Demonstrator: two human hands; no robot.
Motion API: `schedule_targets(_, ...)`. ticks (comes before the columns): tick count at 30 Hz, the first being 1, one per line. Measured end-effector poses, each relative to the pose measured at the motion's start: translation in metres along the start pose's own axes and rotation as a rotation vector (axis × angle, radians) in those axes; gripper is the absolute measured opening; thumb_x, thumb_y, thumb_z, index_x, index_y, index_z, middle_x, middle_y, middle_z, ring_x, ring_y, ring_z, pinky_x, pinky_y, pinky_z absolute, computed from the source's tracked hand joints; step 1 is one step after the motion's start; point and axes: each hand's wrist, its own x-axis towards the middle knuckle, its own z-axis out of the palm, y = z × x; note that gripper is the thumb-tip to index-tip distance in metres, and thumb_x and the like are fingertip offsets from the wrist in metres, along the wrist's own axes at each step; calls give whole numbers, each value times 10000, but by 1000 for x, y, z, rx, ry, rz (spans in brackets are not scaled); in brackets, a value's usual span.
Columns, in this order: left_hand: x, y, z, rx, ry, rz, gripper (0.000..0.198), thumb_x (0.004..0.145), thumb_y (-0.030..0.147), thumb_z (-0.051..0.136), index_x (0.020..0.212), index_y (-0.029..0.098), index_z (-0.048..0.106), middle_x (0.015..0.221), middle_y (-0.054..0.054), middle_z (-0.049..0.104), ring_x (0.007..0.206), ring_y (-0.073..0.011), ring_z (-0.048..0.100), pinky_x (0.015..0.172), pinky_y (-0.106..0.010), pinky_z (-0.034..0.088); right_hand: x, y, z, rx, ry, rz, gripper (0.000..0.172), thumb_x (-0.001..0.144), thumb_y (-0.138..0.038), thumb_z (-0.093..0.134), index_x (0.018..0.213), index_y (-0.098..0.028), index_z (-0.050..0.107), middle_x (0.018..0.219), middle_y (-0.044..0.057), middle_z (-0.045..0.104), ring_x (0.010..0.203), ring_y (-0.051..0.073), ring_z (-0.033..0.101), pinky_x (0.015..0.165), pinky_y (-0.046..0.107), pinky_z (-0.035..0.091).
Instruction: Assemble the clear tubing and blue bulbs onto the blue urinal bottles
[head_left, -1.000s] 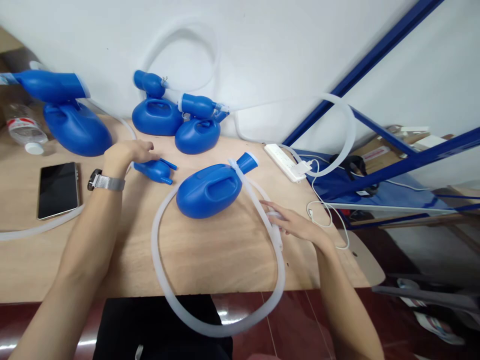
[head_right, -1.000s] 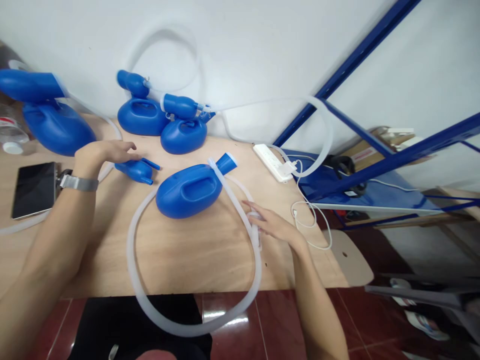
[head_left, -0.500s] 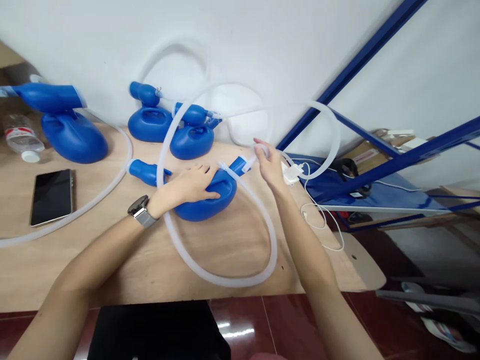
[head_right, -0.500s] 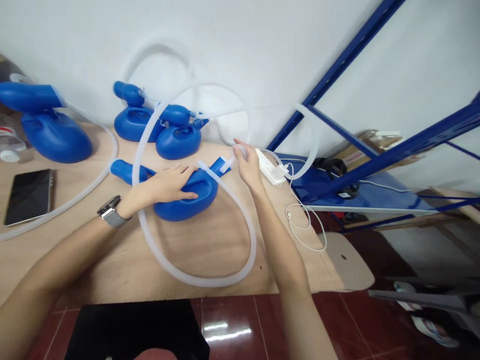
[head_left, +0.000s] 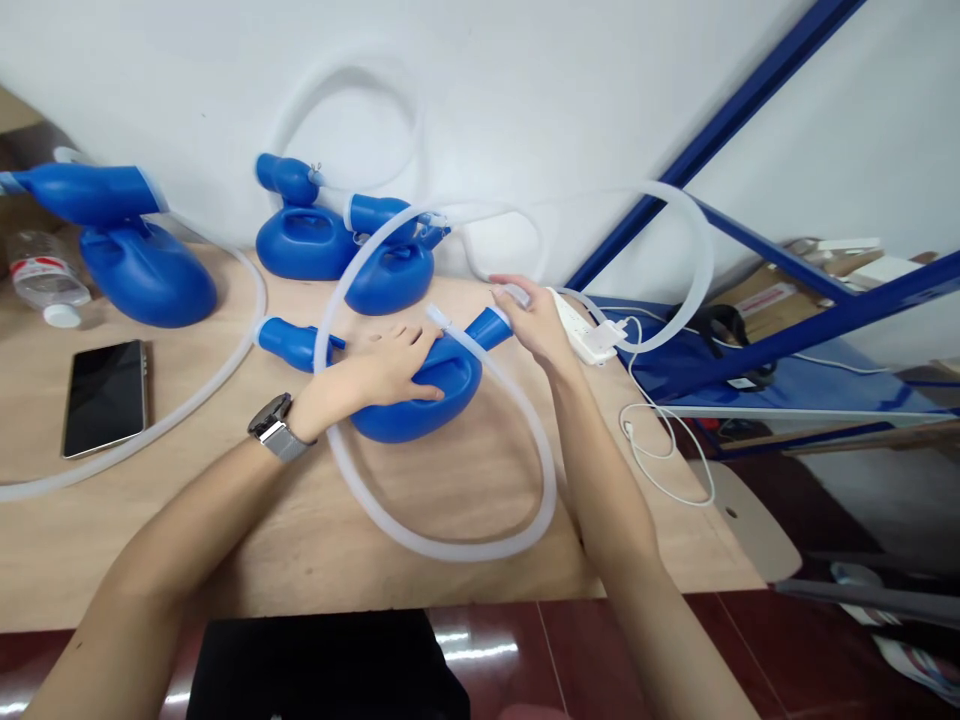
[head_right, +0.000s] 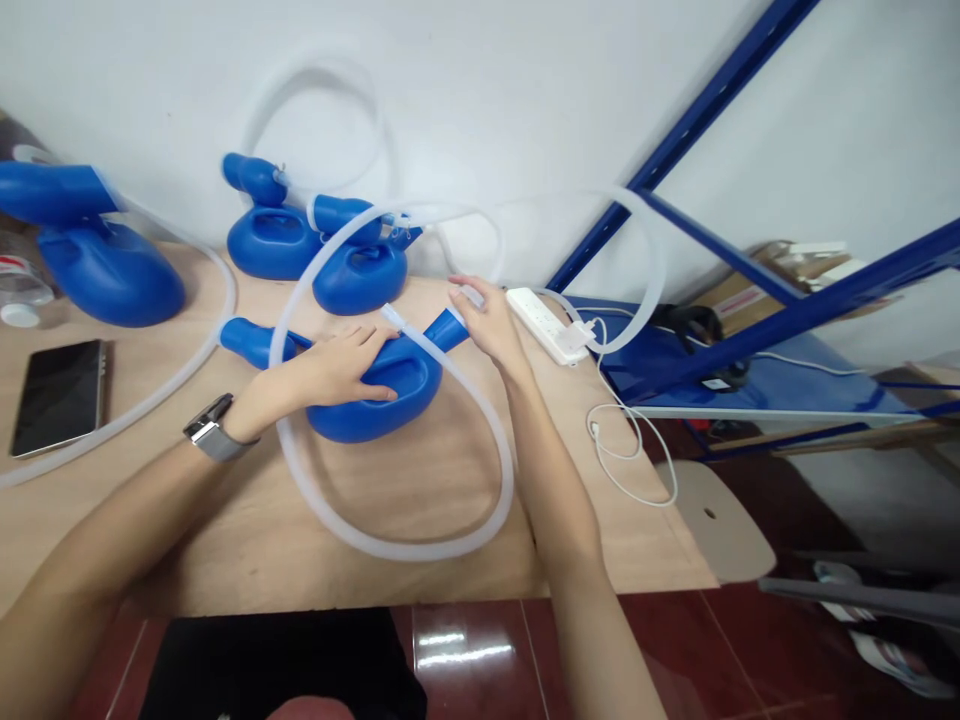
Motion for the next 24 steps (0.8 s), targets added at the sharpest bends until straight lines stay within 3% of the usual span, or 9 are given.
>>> schedule_targets(3, -1, 4, -3, 3, 0, -23, 789, 997, 605, 693, 1616, 165, 480, 1659, -249, 564, 1580, -478, 485, 1255, -597, 440, -5, -3, -16, 114, -323, -14, 773, 1027, -694, 607, 1679, -278, 570, 1575, 121, 702, 1434, 357, 662, 1240, 603, 537)
schedule_targets(7, 0, 6, -4, 30, -33, -23, 862, 998, 592, 698, 1672, 129, 424, 1674, -262, 542, 1593, -474, 465, 1279, -584, 410, -6, 10, -46, 230, -476, -42, 741, 974, -629, 733, 1648, -345, 610, 1647, 83, 665, 1502, 371, 616, 1276, 637, 503)
schedule_targets(9, 1, 4, -2, 34, -36, -14, 882, 1002, 588, 691, 1690, 120, 398, 1682, -258, 532, 1600, -461, 458, 1297, -570, 389, -4, 17, -50, 277, -486, -64, 709, 914, -651, 822, 1547, -350, 711, 1575, 75, 718, 1422, 364, 668, 1217, 580, 566)
schedule_targets(12, 1, -2, 3, 29, -9, 5, 880, 1000, 609, 687, 1692, 150, 396, 1708, -238, 515, 1613, -449, 443, 1301, -557, 379, 0, 20, -38, 272, -415, -41, 633, 875, -710, 858, 1377, -327, 816, 1355, 69, 806, 1076, 296, 760, 925, 461, 684)
schedule_targets(15, 2, -7, 7, 10, 24, 39, 854, 1004, 594, 685, 1698, 193, 388, 1743, -214, 489, 1627, -427, 434, 1292, -539, 388, 3, 18, -15, 190, -244, -21, 536, 932, -763, 761, 1101, -263, 857, 1014, 55, 803, 814, 243, 701, 688, 391, 632)
schedule_targets(17, 1, -9, 8, -9, 29, 52, 852, 1007, 581, 687, 1708, 215, 370, 1763, -203, 470, 1625, -414, 444, 1285, -532, 399, 4, 17, -2, 112, -108, -48, 540, 994, -756, 672, 938, -238, 813, 866, 42, 747, 825, 258, 695, 763, 414, 629)
schedule_targets(19, 1, -8, 7, -16, 26, 47, 854, 1006, 579, 694, 1708, 219, 367, 1769, -206, 463, 1613, -416, 465, 1278, -537, 409, 4, 19, 8, 57, -20, -70, 531, 1047, -716, 591, 950, -233, 791, 909, 51, 752, 970, 299, 724, 961, 472, 623)
schedule_targets(22, 0, -6, 7, -1, 19, 36, 855, 1016, 560, 698, 1712, 194, 360, 1771, -225, 453, 1614, -429, 468, 1276, -552, 418, 7, 26, 16, 58, 47, -63, 518, 1074, -652, 538, 1371, -276, 736, 1306, 82, 763, 1348, 364, 657, 1254, 588, 477)
schedule_targets(24, 1, -5, 7, 15, 15, 28, 874, 1017, 554, 707, 1720, 183, 343, 1763, -237, 459, 1611, -442, 472, 1260, -563, 436, 11, 31, 20, 95, 6, -98, 644, 1066, -630, 545, 1648, -355, 526, 1595, 80, 640, 1582, 384, 490, 1350, 648, 352)
